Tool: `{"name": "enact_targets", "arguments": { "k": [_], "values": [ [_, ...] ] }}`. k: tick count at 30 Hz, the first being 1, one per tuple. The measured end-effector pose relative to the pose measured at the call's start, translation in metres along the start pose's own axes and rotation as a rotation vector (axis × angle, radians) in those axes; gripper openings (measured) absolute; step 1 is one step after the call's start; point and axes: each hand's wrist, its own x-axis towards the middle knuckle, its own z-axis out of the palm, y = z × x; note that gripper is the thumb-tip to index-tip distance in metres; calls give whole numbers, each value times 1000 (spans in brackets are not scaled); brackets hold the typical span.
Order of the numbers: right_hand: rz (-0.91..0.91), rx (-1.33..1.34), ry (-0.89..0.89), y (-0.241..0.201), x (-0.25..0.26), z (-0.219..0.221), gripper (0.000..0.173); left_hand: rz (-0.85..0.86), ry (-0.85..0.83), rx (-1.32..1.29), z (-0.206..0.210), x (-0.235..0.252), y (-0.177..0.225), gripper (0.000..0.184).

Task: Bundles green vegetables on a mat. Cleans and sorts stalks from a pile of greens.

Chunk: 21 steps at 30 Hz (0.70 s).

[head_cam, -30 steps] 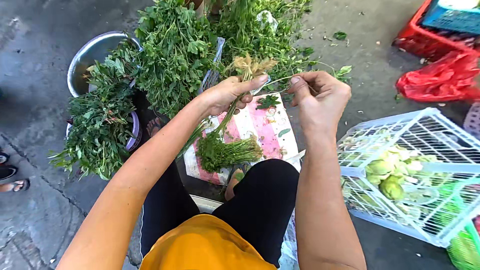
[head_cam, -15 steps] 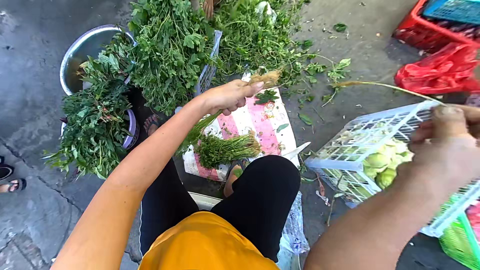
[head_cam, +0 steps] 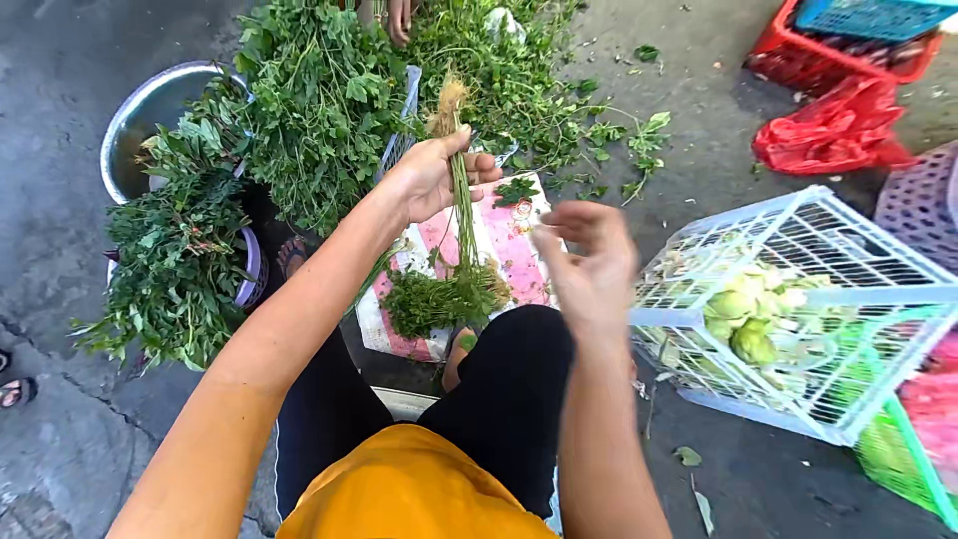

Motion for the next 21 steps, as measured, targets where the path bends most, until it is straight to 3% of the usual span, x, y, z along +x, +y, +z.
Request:
{"name": "enact_targets", "arguments": {
  "k": [3, 7, 12, 14, 21],
  "values": [
    [-76, 11, -44, -25, 8, 61, 54, 62, 30, -22, 2, -8, 4, 39],
    [-143, 149, -1, -28, 29, 96, 28, 148, 74, -68, -3, -19, 15, 42],
    [15, 664, -120, -34, 48, 93, 16, 243, -176, 26, -20, -22, 15, 40],
    [59, 767, -140, -32, 50, 86, 12, 271, -191, 9, -19, -20, 11, 37],
    [139, 571, -119, -19, 52, 67, 21, 277, -22, 209, -11, -15, 9, 30]
  ]
}}
